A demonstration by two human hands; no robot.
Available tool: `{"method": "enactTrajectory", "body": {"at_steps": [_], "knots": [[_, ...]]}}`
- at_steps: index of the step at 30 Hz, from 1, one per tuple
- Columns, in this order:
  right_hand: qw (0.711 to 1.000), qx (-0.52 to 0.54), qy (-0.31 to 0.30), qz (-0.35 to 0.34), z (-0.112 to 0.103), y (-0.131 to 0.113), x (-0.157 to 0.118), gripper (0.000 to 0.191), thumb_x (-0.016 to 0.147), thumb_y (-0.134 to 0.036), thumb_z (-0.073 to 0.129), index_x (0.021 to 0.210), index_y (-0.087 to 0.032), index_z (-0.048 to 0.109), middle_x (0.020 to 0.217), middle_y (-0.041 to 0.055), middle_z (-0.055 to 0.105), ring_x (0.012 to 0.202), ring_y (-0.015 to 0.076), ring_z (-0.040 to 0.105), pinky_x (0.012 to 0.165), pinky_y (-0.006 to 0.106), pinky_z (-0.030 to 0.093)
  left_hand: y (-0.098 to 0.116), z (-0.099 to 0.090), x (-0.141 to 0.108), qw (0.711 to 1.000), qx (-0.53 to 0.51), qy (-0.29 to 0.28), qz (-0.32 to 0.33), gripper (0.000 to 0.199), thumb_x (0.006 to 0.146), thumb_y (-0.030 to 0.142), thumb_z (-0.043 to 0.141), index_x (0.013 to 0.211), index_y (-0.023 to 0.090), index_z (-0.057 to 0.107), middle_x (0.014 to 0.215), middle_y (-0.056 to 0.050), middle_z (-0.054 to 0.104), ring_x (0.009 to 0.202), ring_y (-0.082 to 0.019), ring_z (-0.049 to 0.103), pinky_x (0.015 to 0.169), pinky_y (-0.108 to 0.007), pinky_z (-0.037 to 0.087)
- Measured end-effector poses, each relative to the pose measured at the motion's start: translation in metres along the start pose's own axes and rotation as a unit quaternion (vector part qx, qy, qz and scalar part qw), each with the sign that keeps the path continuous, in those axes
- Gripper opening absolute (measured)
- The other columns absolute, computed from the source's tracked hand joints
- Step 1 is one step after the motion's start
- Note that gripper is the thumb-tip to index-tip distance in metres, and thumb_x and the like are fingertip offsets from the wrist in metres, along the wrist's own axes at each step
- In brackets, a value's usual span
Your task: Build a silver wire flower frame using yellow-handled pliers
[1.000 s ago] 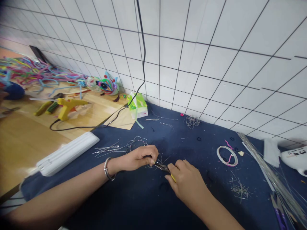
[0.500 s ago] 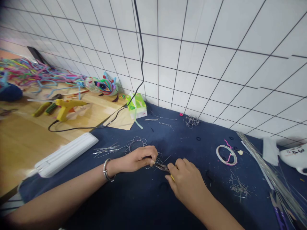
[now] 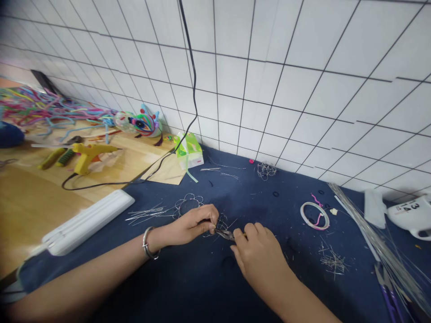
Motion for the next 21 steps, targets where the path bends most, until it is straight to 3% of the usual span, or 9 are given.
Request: {"method": "enactTrajectory", "body": {"at_steps": [13, 21], "knots": [[0.999, -0.036, 0.039, 0.003, -0.003, -0.002, -0.003, 0.019, 0.082, -0.023, 0.05, 0.097, -0.015, 0.059, 0.072, 0.007, 0.052, 0.069, 0.0191, 0.049, 0.059, 0.031, 0.038, -0.01, 0.005, 0.0, 0.999, -0.034, 0.008, -0.026, 0.012, 0.089, 0.013, 0.039, 0.083, 0.013, 0.05, 0.081, -0.004, 0.054, 0.073, -0.011, 0.052, 0.07, -0.026, 0.042], [0.999, -0.027, 0.036, 0.013, -0.001, 0.002, -0.005, 0.02, 0.081, -0.024, 0.052, 0.1, -0.017, 0.058, 0.074, 0.0054, 0.052, 0.069, 0.0182, 0.048, 0.06, 0.03, 0.038, -0.006, 0.004, 0.0, 0.999, -0.036, 0.013, -0.014, 0.015, 0.09, 0.016, 0.039, 0.082, 0.013, 0.052, 0.083, -0.005, 0.054, 0.076, -0.012, 0.052, 0.073, -0.027, 0.042]]}}
Point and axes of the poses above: each hand's wrist, its own x-axis towards the middle knuckle, its own z-axis out of the palm, y = z × x, the point moved 9 cm from there along x, towards the middle knuckle
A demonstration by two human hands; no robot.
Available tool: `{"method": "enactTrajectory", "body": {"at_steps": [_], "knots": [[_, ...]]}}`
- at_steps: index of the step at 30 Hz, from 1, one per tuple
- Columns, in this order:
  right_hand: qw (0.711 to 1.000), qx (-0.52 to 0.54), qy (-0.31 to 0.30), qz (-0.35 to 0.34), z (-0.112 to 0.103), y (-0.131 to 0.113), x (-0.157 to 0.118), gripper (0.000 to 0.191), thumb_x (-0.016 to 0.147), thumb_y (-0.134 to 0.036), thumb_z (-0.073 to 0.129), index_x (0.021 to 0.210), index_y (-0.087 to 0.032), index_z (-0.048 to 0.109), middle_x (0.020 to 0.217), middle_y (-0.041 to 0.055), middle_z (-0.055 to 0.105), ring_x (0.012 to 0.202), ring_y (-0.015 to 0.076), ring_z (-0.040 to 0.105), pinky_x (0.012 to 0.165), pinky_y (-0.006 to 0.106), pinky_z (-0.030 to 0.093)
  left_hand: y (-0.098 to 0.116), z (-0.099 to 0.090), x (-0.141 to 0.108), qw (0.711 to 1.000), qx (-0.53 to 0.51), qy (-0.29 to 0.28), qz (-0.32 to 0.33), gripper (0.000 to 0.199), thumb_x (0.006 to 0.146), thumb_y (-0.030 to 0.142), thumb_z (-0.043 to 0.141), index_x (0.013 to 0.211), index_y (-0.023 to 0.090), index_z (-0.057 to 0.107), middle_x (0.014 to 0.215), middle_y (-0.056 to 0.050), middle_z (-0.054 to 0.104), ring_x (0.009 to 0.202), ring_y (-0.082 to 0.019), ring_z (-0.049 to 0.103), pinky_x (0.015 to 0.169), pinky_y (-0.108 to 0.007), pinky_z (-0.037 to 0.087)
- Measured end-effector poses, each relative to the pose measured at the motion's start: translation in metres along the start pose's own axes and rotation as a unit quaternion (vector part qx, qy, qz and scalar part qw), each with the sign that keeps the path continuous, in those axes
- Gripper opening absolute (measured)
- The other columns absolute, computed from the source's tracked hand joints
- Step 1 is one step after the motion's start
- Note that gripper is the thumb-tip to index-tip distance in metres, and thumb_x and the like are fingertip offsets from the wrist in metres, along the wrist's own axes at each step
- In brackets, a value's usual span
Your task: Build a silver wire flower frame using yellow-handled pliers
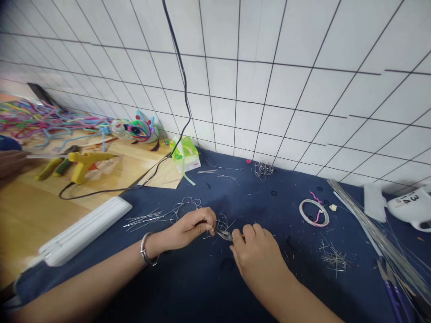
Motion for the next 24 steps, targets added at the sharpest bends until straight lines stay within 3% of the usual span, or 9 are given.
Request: {"method": "enactTrajectory", "body": {"at_steps": [24], "knots": [[0.999, 0.019, -0.026, 0.019, 0.0022, 0.0048, -0.0013, 0.017, 0.082, -0.026, 0.049, 0.095, -0.02, 0.057, 0.075, 0.0046, 0.052, 0.069, 0.018, 0.049, 0.056, 0.028, 0.034, 0.0001, 0.0031, -0.0012, 1.0, -0.009, -0.005, 0.025, 0.013, 0.09, 0.015, 0.039, 0.083, 0.013, 0.05, 0.083, -0.006, 0.054, 0.077, -0.012, 0.052, 0.071, -0.026, 0.042]]}}
Point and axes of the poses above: each hand's wrist, its own x-axis towards the middle knuckle, its own z-axis out of the palm, y = z × x, the point moved 9 cm from there along x, towards the middle knuckle
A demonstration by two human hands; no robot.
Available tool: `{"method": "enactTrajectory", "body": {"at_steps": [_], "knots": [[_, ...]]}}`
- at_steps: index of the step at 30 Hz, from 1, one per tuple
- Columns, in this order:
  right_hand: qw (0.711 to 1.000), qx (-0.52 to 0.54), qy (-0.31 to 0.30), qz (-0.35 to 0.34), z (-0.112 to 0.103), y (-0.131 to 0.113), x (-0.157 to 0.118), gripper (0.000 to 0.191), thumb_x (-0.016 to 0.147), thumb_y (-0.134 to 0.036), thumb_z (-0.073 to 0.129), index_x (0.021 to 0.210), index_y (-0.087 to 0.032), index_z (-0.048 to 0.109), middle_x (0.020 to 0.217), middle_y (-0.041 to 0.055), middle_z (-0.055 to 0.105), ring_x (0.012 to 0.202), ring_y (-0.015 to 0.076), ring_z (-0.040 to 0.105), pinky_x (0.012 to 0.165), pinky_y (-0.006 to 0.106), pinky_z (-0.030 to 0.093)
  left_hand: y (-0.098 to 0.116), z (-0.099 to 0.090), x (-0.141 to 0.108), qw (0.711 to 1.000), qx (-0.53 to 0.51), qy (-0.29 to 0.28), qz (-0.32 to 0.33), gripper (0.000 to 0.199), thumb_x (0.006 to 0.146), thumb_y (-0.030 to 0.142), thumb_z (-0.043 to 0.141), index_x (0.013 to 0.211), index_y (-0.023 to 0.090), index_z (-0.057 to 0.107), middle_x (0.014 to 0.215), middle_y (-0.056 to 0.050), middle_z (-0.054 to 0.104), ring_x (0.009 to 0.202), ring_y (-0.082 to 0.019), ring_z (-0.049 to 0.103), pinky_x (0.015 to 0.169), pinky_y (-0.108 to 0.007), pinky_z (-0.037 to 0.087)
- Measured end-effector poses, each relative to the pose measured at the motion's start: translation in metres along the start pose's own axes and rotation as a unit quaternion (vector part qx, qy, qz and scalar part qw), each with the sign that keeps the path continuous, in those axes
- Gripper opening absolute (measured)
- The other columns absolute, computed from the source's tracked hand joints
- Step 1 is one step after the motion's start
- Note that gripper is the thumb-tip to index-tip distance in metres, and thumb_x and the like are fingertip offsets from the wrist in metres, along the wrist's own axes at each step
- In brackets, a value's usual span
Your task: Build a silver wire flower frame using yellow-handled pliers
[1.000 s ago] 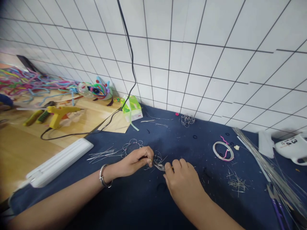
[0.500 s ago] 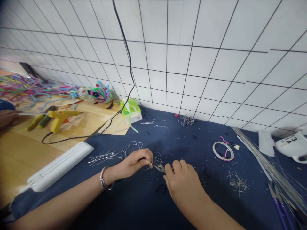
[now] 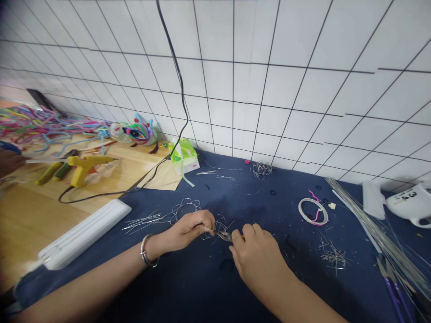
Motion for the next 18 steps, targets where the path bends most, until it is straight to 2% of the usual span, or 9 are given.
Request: {"method": "enactTrajectory", "body": {"at_steps": [13, 18], "knots": [[1.0, 0.021, 0.006, -0.021, 0.001, 0.0008, 0.0002, 0.012, 0.082, -0.025, 0.049, 0.09, -0.021, 0.057, 0.073, 0.0025, 0.052, 0.067, 0.0151, 0.047, 0.055, 0.025, 0.031, 0.0026, -0.0003, -0.0014, 1.0, 0.009, -0.02, 0.01, 0.013, 0.089, 0.013, 0.038, 0.084, 0.013, 0.05, 0.083, -0.005, 0.054, 0.077, -0.012, 0.052, 0.071, -0.026, 0.042], [0.999, 0.01, 0.024, -0.023, -0.0042, 0.0002, 0.0, 0.012, 0.082, -0.025, 0.051, 0.089, -0.02, 0.058, 0.071, 0.0021, 0.052, 0.066, 0.0145, 0.047, 0.054, 0.025, 0.031, 0.0053, -0.0021, 0.0004, 1.0, -0.002, -0.004, 0.011, 0.014, 0.09, 0.016, 0.038, 0.082, 0.013, 0.05, 0.082, -0.006, 0.055, 0.076, -0.012, 0.052, 0.071, -0.026, 0.043]]}}
Point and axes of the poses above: each hand's wrist, its own x-axis towards the middle knuckle, its own z-axis out of the palm, y = z × x, the point moved 9 cm from there along x, towards the middle knuckle
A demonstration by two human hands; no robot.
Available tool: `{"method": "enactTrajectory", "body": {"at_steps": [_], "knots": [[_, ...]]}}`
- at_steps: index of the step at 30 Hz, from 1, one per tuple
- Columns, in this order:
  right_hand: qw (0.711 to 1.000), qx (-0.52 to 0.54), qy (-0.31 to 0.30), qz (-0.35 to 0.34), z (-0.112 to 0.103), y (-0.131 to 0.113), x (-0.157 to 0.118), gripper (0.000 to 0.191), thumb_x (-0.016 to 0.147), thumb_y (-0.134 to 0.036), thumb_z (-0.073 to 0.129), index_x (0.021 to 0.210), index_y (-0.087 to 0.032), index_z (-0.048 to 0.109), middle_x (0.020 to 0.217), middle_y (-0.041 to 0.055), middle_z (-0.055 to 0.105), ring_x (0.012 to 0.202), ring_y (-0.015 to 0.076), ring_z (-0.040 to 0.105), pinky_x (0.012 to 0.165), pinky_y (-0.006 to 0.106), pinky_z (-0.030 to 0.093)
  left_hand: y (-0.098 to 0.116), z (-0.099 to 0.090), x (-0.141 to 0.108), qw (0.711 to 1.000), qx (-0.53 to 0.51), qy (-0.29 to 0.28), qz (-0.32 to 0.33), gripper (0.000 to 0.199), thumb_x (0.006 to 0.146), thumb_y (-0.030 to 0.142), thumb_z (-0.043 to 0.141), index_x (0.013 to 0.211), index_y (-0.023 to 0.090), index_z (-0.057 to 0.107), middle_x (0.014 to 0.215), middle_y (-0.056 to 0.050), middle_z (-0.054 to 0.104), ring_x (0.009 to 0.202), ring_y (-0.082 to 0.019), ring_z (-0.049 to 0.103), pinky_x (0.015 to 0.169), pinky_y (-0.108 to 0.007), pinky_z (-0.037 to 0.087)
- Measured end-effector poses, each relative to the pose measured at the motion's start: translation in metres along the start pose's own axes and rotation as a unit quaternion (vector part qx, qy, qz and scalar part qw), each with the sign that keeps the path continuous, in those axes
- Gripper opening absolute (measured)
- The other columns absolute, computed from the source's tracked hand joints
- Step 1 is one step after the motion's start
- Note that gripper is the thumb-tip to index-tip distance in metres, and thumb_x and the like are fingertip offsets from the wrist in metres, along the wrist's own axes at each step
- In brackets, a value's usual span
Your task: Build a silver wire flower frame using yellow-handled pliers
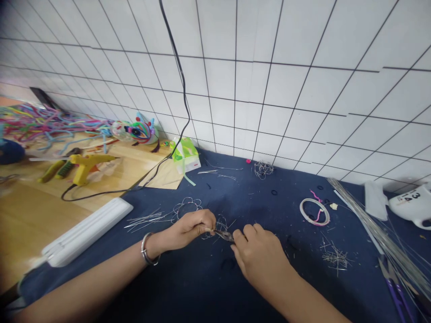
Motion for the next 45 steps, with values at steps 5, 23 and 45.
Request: {"method": "enactTrajectory", "body": {"at_steps": [5, 23, 45], "knots": [[0.999, -0.027, 0.03, 0.001, -0.007, -0.004, -0.001, 0.015, 0.082, -0.024, 0.051, 0.093, -0.018, 0.059, 0.071, 0.003, 0.052, 0.067, 0.0153, 0.048, 0.054, 0.026, 0.031, 0.005, -0.004, 0.002, 0.999, 0.029, 0.02, 0.005, 0.007, 0.087, 0.017, 0.046, 0.083, 0.013, 0.051, 0.082, -0.006, 0.054, 0.077, -0.013, 0.051, 0.072, -0.027, 0.043], [0.997, -0.046, 0.064, 0.011, -0.015, -0.004, -0.004, 0.019, 0.082, -0.023, 0.05, 0.098, -0.017, 0.06, 0.071, 0.0039, 0.053, 0.067, 0.0154, 0.048, 0.054, 0.027, 0.032, 0.007, -0.007, -0.003, 0.995, 0.069, 0.047, 0.048, 0.014, 0.088, 0.012, 0.041, 0.088, 0.013, 0.054, 0.088, -0.008, 0.056, 0.088, -0.015, 0.052, 0.079, -0.031, 0.044], [1.0, -0.016, 0.016, 0.004, -0.012, 0.0, 0.0, 0.02, 0.081, -0.025, 0.051, 0.098, -0.018, 0.059, 0.075, 0.0048, 0.051, 0.072, 0.0173, 0.047, 0.063, 0.03, 0.036, 0.008, -0.007, -0.003, 0.997, 0.051, 0.032, 0.055, 0.014, 0.088, 0.013, 0.043, 0.088, 0.014, 0.057, 0.091, -0.009, 0.06, 0.086, -0.014, 0.056, 0.076, -0.029, 0.047]]}}
Point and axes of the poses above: each hand's wrist, its own x-axis towards the middle knuckle, its own z-axis out of the palm, y = z × x, the point moved 9 cm from there along x, towards the middle knuckle
